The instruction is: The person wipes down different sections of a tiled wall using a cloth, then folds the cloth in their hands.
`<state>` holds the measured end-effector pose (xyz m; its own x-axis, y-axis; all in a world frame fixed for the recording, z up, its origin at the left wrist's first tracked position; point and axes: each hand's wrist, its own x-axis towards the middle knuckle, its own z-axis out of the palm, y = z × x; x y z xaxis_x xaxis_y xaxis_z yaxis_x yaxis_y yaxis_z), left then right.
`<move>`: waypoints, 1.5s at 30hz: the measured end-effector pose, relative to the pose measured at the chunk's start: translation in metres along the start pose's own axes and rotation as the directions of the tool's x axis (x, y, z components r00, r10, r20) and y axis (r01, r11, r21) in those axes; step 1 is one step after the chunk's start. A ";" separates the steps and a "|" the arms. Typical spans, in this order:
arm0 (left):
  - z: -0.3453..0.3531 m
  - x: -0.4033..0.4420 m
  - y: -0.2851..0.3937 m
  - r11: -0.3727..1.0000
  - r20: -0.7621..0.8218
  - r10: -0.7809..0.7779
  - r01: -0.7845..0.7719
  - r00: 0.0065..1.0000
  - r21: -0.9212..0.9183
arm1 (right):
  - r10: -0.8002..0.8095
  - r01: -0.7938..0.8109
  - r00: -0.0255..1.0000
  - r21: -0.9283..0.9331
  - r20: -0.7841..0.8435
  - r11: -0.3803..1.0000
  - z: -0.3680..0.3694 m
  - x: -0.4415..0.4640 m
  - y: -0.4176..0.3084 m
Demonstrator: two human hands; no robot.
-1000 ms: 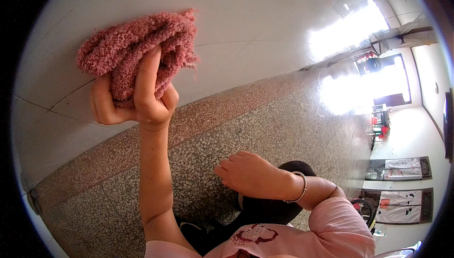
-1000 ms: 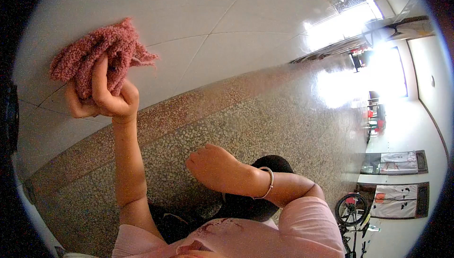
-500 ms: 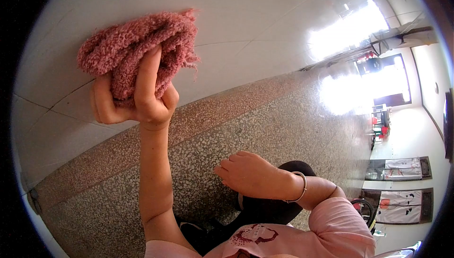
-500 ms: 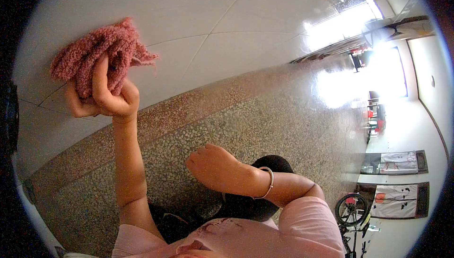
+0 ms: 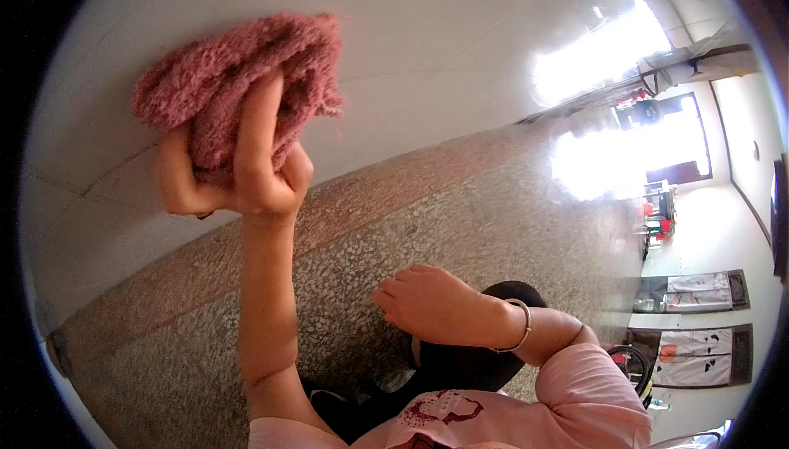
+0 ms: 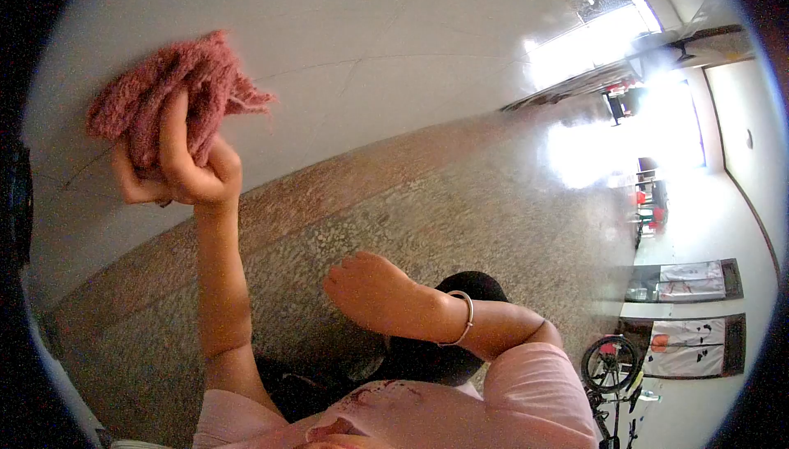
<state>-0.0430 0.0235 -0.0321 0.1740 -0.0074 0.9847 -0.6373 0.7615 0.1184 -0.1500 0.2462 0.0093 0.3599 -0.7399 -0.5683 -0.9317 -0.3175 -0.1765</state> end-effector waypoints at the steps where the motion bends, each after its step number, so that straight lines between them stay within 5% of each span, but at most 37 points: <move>1: 0.003 0.005 0.005 0.999 0.002 -0.014 0.014 1.000 -0.039 | 0.002 -0.002 1.000 0.007 -0.023 1.000 0.002 -0.002 0.001; 8: 0.046 0.010 0.082 0.986 0.272 -0.129 0.152 0.953 -0.065 | 0.016 -0.014 0.998 0.038 -0.066 0.999 0.005 -0.011 0.008; 14: 0.057 -0.033 0.143 0.973 0.587 -0.022 0.153 0.810 -0.174 | 0.040 -0.041 0.999 -0.005 -0.021 0.999 0.002 -0.015 0.006; 16: 0.045 -0.046 0.143 0.891 0.910 0.074 0.383 0.408 -0.244 | 0.031 -0.030 0.999 -0.020 0.021 0.999 -0.002 -0.017 0.005; 17: 0.039 -0.051 0.139 0.893 0.908 0.077 0.377 0.412 -0.247 | 0.026 -0.024 0.998 -0.035 0.065 0.999 -0.003 -0.017 0.006; 20: 0.019 -0.051 0.120 0.684 0.966 -0.040 0.712 0.254 -0.159 | 0.034 -0.024 0.987 0.061 -0.154 0.998 0.014 -0.033 0.011; 25: 0.014 -0.023 0.097 0.444 0.998 -0.013 0.894 0.069 -0.056 | 0.168 -0.169 0.986 0.049 0.024 0.984 0.009 -0.063 0.007; 27: 0.017 -0.012 0.102 -0.003 0.999 -0.010 0.999 0.037 -0.037 | 0.207 -0.210 0.977 0.063 0.052 0.976 0.015 -0.077 0.008; 32: 0.026 0.002 0.113 -0.357 0.992 -0.020 0.926 0.121 -0.120 | 0.270 -0.345 0.935 0.416 0.228 0.841 0.056 -0.092 0.023; 36: 0.024 0.034 0.119 -0.513 0.977 -0.215 0.852 -0.006 -0.107 | 0.215 -0.360 0.839 0.212 0.501 0.909 0.041 -0.067 0.041; 37: 0.024 0.037 0.118 -0.503 0.978 -0.210 0.857 0.001 -0.109 | 0.133 -0.160 0.985 0.293 0.112 0.943 0.052 -0.065 0.053; 38: 0.024 0.040 0.118 -0.499 0.944 -0.330 0.850 -0.008 -0.168 | 0.030 0.059 0.954 0.286 -0.297 0.956 0.059 -0.065 0.064; 39: 0.023 0.043 0.117 -0.487 0.894 -0.447 0.843 -0.015 -0.229 | 0.026 0.067 0.951 0.286 -0.308 0.956 0.043 -0.066 0.067; 41: 0.016 0.050 0.112 -0.479 0.895 -0.446 0.840 0.018 -0.256 | 0.419 -0.255 0.893 0.586 -0.161 0.769 -0.011 -0.066 0.067; 42: 0.011 0.054 0.112 -0.451 0.861 -0.506 0.833 0.057 -0.320 | 0.408 -0.235 0.894 0.579 -0.187 0.781 -0.023 -0.061 0.071; 44: 0.003 0.057 0.110 -0.340 0.786 -0.601 0.843 0.146 -0.416 | 0.339 0.068 0.715 0.543 -0.612 0.837 -0.044 -0.044 0.075; 45: 0.000 0.061 0.112 -0.314 0.780 -0.603 0.849 0.168 -0.425 | 0.393 0.209 0.653 0.654 -0.647 0.727 -0.059 -0.036 0.071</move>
<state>-0.1036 0.1082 0.0408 -0.1724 -0.9658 0.1938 0.6670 0.0304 0.7445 -0.2260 0.2160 0.0647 -0.0992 -0.9919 0.0789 -0.6346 0.0020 -0.7728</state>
